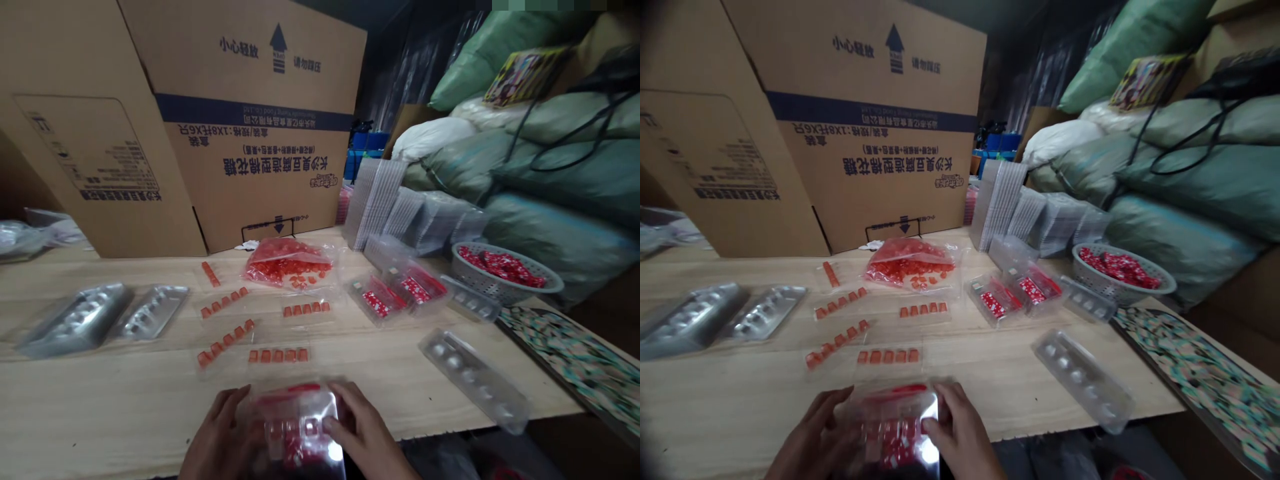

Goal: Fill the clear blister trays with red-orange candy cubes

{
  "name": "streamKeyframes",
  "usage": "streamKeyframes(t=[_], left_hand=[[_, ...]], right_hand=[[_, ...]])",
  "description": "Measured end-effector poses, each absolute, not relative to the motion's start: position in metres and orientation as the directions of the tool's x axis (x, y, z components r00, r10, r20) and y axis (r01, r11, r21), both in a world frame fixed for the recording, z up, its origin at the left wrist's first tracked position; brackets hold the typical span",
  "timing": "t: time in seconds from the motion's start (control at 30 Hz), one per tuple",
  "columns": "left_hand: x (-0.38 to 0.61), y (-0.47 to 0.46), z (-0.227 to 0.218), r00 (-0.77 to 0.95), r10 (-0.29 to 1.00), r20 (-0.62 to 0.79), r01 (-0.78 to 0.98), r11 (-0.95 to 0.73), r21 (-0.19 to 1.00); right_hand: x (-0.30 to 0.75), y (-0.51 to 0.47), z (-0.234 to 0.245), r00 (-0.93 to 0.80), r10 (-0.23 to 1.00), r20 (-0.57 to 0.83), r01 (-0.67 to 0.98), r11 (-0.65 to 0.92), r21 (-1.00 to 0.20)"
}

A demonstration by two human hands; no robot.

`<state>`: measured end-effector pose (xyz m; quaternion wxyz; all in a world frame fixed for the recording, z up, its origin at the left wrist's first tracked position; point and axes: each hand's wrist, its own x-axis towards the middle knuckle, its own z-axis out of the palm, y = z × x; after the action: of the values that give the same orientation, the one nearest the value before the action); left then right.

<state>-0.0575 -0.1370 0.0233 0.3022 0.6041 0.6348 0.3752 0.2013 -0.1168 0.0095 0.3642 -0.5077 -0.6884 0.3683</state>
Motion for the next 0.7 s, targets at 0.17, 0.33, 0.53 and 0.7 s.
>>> streamKeyframes(t=[0.17, 0.33, 0.53, 0.7], left_hand=[[-0.057, -0.116, 0.011, 0.053, 0.997, 0.06, 0.532, -0.079, 0.843], [-0.052, -0.117, 0.0, -0.146, 0.981, 0.125, 0.465, -0.043, 0.884], [-0.05, -0.118, -0.001, -0.016, 0.983, 0.183, 0.449, -0.156, 0.88], [-0.051, -0.121, -0.002, -0.149, 0.972, 0.184, 0.453, -0.099, 0.886]], right_hand=[[0.193, -0.101, 0.001, -0.22, 0.976, 0.011, 0.534, 0.129, -0.835], [0.176, -0.085, 0.023, -0.202, 0.967, -0.155, 0.761, 0.055, -0.646], [0.161, -0.078, 0.032, -0.109, 0.975, -0.196, 0.926, 0.028, -0.376], [0.174, -0.087, 0.017, -0.168, 0.984, -0.052, 0.745, 0.092, -0.661]])
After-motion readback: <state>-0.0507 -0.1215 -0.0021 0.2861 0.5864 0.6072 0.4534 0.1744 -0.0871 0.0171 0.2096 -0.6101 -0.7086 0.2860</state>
